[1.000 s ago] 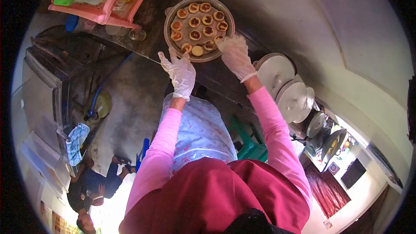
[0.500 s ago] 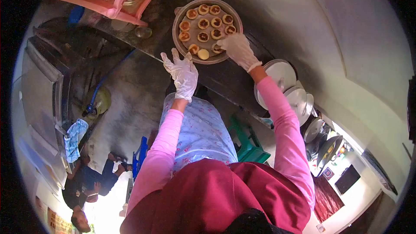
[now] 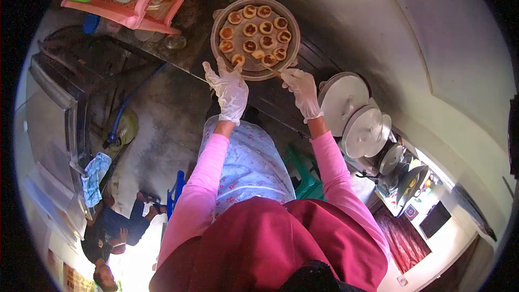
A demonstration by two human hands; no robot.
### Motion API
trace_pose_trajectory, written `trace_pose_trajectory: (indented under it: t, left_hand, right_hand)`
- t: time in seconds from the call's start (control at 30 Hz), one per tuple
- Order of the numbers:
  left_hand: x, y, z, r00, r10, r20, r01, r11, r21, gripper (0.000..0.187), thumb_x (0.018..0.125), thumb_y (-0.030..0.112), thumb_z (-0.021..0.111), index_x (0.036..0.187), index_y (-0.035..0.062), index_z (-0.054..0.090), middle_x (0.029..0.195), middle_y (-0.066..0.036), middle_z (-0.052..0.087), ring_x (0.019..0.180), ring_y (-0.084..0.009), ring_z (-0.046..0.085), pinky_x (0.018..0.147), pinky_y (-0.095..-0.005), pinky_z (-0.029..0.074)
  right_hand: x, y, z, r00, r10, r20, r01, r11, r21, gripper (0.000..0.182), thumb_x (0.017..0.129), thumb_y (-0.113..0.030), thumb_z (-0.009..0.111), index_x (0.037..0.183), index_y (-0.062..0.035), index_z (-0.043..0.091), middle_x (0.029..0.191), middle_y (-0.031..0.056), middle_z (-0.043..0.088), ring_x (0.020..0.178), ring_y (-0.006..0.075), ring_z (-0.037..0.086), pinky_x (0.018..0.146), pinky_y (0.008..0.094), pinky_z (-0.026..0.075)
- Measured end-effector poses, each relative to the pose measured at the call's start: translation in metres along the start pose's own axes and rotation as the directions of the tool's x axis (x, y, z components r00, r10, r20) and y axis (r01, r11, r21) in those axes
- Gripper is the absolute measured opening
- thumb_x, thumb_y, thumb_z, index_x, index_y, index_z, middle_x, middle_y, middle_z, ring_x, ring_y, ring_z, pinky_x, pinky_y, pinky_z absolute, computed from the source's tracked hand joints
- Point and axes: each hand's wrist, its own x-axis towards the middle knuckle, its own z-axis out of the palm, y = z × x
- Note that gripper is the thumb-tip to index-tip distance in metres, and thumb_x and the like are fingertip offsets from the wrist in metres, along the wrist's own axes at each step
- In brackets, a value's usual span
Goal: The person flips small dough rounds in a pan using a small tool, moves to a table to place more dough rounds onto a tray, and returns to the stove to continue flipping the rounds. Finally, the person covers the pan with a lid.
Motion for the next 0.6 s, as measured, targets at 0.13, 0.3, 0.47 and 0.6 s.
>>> trace_pose_trajectory:
  t: [0.13, 0.3, 0.47, 0.6]
  left_hand:
    - [0.008, 0.006, -0.001, 0.997, 0.015, 0.07, -0.022, 0.995, 0.093, 0.036, 0.085, 0.013, 0.061, 0.119, 0.0104, 0.072, 0.155, -0.031, 0.034, 0.145, -0.0568, 0.011, 0.116, -0.0642, 0.014]
    - [0.017, 0.014, 0.015, 0.993, 0.022, 0.12, -0.043, 0.984, 0.175, 0.039, 0.086, 0.017, 0.061, 0.124, 0.0176, 0.07, 0.158, -0.03, 0.029, 0.146, -0.0589, 0.007, 0.114, -0.0713, 0.012]
    - [0.018, 0.009, 0.024, 0.984, 0.039, 0.176, -0.086, 0.961, 0.263, 0.043, 0.084, 0.019, 0.064, 0.126, 0.018, 0.069, 0.159, -0.03, 0.026, 0.145, -0.0616, 0.002, 0.113, -0.0734, 0.011]
    - [0.016, 0.008, 0.021, 0.986, 0.046, 0.16, -0.087, 0.961, 0.262, 0.04, 0.082, 0.017, 0.065, 0.122, 0.0181, 0.071, 0.16, -0.028, 0.024, 0.146, -0.0605, 0.002, 0.114, -0.0731, 0.011]
  right_hand:
    - [-0.002, 0.005, 0.001, 0.896, -0.354, -0.269, 0.329, 0.935, -0.135, 0.022, 0.089, -0.015, 0.068, 0.108, -0.0074, 0.075, 0.082, 0.0088, 0.069, 0.079, 0.0217, 0.064, 0.067, 0.0335, 0.049]
    - [0.013, -0.004, 0.0, 0.66, -0.745, -0.101, 0.324, 0.403, -0.856, 0.023, 0.081, -0.006, 0.067, 0.102, -0.012, 0.074, 0.078, 0.0141, 0.065, 0.078, 0.0368, 0.062, 0.069, 0.0459, 0.048]
    - [0.011, 0.007, 0.009, 0.75, -0.658, -0.062, 0.352, 0.477, -0.805, 0.017, 0.075, -0.008, 0.067, 0.092, -0.0086, 0.071, 0.081, 0.0136, 0.066, 0.081, 0.0368, 0.064, 0.069, 0.0477, 0.049]
    - [-0.009, 0.009, 0.005, 0.72, -0.692, -0.055, 0.407, 0.486, -0.773, 0.012, 0.083, -0.015, 0.068, 0.094, -0.0111, 0.071, 0.079, 0.0127, 0.066, 0.077, 0.0342, 0.063, 0.067, 0.0462, 0.049]
